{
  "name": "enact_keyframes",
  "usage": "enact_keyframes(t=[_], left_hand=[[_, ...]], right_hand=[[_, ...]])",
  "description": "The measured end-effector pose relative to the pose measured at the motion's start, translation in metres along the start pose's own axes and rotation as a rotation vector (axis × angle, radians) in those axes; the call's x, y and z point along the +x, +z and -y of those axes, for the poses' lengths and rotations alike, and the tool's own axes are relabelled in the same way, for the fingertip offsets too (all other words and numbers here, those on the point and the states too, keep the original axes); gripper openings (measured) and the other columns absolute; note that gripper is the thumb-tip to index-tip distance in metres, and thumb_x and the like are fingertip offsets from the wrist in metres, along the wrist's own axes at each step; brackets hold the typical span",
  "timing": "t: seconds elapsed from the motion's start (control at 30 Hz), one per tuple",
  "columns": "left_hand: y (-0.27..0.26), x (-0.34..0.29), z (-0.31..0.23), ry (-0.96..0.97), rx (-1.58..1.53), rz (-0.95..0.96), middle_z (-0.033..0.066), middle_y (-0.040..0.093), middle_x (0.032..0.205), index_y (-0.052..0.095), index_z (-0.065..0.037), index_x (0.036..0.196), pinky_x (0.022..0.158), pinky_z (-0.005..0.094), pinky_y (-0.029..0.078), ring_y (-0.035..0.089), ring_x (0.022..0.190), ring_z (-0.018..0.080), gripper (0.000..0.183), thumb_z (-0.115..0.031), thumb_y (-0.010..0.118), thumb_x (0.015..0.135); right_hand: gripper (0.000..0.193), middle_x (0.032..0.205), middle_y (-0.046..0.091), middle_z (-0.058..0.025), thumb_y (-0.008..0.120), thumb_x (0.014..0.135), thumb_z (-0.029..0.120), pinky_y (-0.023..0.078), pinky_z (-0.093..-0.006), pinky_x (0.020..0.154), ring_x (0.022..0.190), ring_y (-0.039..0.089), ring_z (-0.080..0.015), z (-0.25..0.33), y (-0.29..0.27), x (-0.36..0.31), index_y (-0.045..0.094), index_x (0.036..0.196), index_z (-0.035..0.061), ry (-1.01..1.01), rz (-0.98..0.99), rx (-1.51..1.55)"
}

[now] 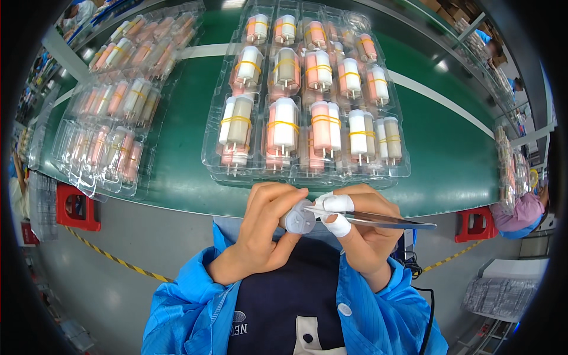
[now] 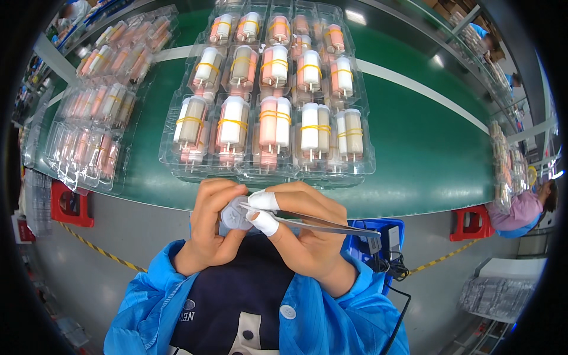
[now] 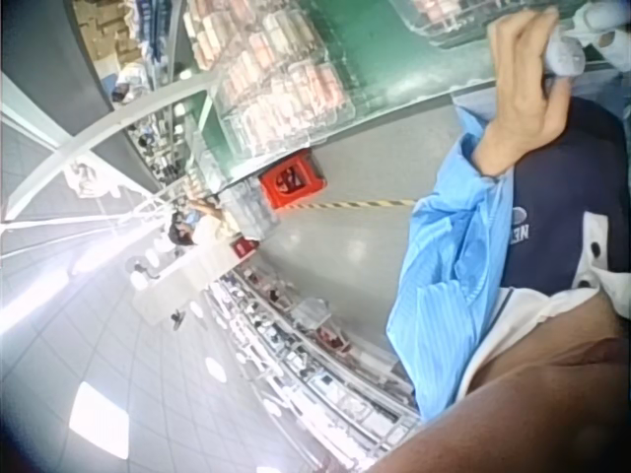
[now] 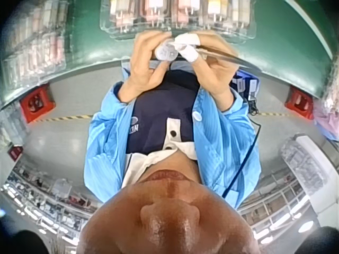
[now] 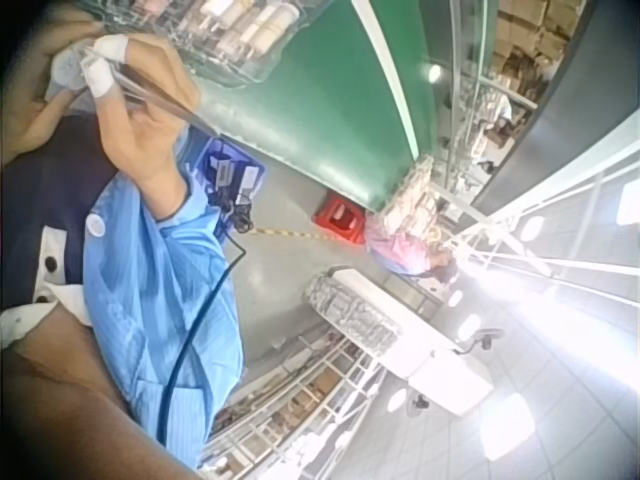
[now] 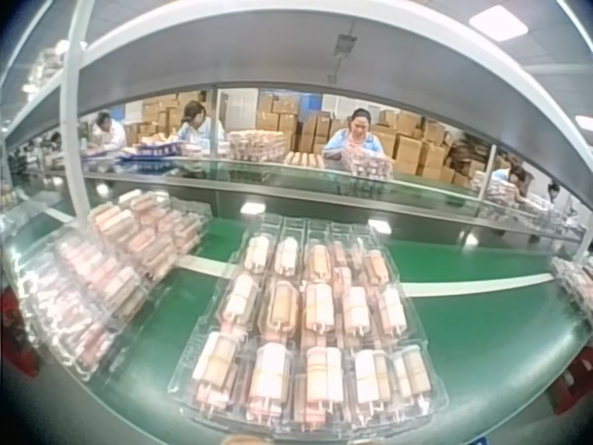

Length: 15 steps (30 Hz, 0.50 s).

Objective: The person uses tweezers to insert small white components into the top of cylindrical objects. They pick up each cylinder from a clear plastic tray, perform the insertion, and place the item back into the tray. The process is repeated for multiple items in a factory setting.

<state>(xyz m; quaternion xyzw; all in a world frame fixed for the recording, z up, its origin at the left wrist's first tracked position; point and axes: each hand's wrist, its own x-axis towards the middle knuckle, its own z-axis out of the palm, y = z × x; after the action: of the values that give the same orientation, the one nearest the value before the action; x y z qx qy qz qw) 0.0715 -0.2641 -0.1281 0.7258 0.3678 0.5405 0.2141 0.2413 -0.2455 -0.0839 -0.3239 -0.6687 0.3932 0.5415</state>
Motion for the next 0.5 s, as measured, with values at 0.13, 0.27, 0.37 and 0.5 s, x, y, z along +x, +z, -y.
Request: enact_keyframes(t=[0.13,0.27,0.37,0.5], left_hand=[[-0.0003,0.0007,-0.0004,-0.004,0.002,0.002,0.0173,0.054,0.106,0.053,0.002,0.119,0.081,0.0388,0.043,0.053,0.093,0.0331,0.058,0.006,0.068,0.063],[-0.0003,0.0011,-0.0002,-0.007,0.010,0.007,0.0170,0.054,0.106,0.053,0.002,0.119,0.081,0.0387,0.043,0.053,0.093,0.0328,0.057,0.006,0.068,0.064],[-0.0007,0.0011,-0.0002,0.003,0.011,0.008,0.0169,0.055,0.106,0.053,0.002,0.119,0.080,0.0384,0.043,0.053,0.093,0.0327,0.057,0.005,0.068,0.064],[-0.0008,0.0012,-0.0014,0.003,0.008,0.003,0.0167,0.055,0.106,0.053,0.003,0.118,0.080,0.0380,0.043,0.053,0.092,0.0325,0.056,0.005,0.069,0.064]], right_hand=[[0.018,0.087,0.066,-0.0161,0.069,0.076,-0.002,0.052,-0.0276,0.065,0.076,0.065,-0.0200,0.0001,0.0008,-0.0004,0.067,0.093,-0.0026,0.028,-0.005,-0.007],[0.018,0.087,0.066,-0.0160,0.069,0.076,-0.003,0.051,-0.0273,0.064,0.075,0.065,-0.0198,-0.0019,0.0006,0.0008,0.067,0.093,-0.0027,0.002,0.011,-0.018],[0.017,0.086,0.067,-0.0161,0.069,0.076,-0.003,0.051,-0.0274,0.064,0.075,0.065,-0.0201,-0.0019,-0.0001,-0.0006,0.067,0.093,-0.0025,-0.008,0.005,0.001],[0.017,0.085,0.067,-0.0163,0.069,0.075,-0.003,0.052,-0.0274,0.063,0.074,0.066,-0.0204,-0.0017,-0.0001,-0.0004,0.067,0.092,-0.0023,-0.026,0.001,-0.002]])
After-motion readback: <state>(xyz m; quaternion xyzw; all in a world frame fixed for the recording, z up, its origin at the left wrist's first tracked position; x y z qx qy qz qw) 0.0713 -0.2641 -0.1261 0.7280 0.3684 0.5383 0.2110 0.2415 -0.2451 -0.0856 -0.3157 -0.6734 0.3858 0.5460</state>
